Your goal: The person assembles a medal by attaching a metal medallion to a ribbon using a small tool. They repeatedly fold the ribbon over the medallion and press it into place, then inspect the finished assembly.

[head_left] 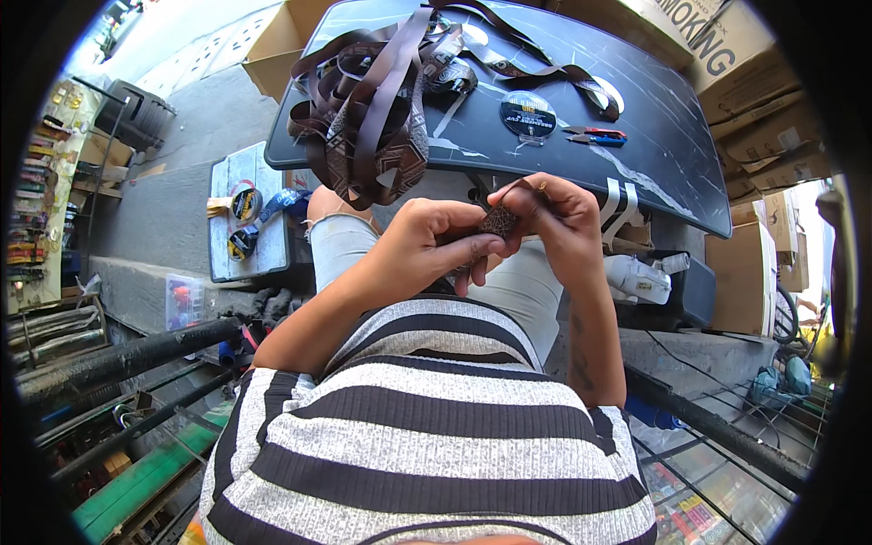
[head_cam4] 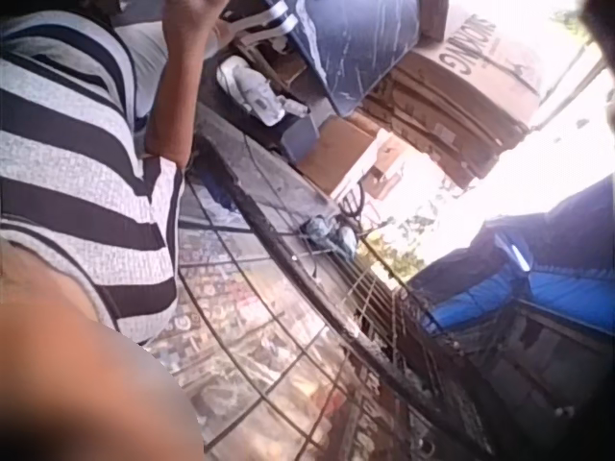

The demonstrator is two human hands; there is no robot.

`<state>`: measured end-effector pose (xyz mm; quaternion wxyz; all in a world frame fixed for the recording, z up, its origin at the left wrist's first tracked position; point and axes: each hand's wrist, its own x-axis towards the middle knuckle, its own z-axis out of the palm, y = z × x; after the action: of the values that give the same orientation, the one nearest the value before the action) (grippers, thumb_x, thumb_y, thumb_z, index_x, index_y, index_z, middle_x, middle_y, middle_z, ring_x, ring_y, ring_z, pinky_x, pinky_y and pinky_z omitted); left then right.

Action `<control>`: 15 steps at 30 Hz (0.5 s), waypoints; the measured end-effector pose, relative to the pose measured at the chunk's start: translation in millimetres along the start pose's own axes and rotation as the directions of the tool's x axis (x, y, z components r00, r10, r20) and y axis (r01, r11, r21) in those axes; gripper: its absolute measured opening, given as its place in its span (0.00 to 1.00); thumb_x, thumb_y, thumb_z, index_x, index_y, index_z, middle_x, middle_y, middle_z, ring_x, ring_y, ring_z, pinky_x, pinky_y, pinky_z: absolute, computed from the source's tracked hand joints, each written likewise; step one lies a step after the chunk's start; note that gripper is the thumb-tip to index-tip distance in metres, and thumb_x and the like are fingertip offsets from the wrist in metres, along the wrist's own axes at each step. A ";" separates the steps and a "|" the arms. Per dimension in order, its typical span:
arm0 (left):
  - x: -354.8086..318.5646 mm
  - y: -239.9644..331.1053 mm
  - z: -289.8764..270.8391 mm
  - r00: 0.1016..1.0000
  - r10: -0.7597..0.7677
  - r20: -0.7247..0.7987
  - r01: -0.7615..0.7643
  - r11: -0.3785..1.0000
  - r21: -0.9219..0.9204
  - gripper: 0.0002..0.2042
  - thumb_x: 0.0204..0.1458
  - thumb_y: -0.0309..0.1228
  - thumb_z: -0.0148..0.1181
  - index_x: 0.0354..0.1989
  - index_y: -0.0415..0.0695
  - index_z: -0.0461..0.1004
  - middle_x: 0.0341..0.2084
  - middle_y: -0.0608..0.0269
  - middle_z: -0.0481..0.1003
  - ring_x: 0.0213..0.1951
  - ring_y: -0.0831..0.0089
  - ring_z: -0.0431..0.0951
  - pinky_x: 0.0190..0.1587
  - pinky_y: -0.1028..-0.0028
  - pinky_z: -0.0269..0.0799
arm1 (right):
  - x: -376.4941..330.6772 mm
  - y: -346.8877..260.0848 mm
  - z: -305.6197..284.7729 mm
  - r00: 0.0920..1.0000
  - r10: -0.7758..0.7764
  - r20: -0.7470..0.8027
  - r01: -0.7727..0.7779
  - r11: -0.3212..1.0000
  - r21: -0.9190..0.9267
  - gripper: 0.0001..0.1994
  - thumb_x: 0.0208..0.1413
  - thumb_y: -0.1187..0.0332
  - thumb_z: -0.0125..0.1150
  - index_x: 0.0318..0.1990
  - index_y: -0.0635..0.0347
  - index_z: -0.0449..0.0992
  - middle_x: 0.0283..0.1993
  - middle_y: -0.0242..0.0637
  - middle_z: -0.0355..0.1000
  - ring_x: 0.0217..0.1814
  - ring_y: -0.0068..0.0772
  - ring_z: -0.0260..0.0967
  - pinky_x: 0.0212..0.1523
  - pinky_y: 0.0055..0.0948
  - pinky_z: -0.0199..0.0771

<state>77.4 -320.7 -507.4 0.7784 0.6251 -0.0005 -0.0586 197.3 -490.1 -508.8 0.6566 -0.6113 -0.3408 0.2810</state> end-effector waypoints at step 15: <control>6.0 -11.9 -45.9 0.996 0.014 0.088 -0.025 0.991 0.130 0.22 0.49 0.24 0.73 0.54 0.34 0.78 0.38 0.56 0.82 0.33 0.80 0.81 0.31 0.81 0.80 | -19.9 3.6 -37.8 0.941 -0.116 -0.317 0.137 0.989 0.046 0.08 0.66 0.75 0.56 0.47 0.72 0.78 0.42 0.43 0.79 0.28 0.25 0.76 0.27 0.24 0.81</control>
<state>85.7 -279.1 -529.4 0.7354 0.6717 -0.0442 -0.0779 215.3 -528.6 -515.2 0.7394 -0.6025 -0.2611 0.1488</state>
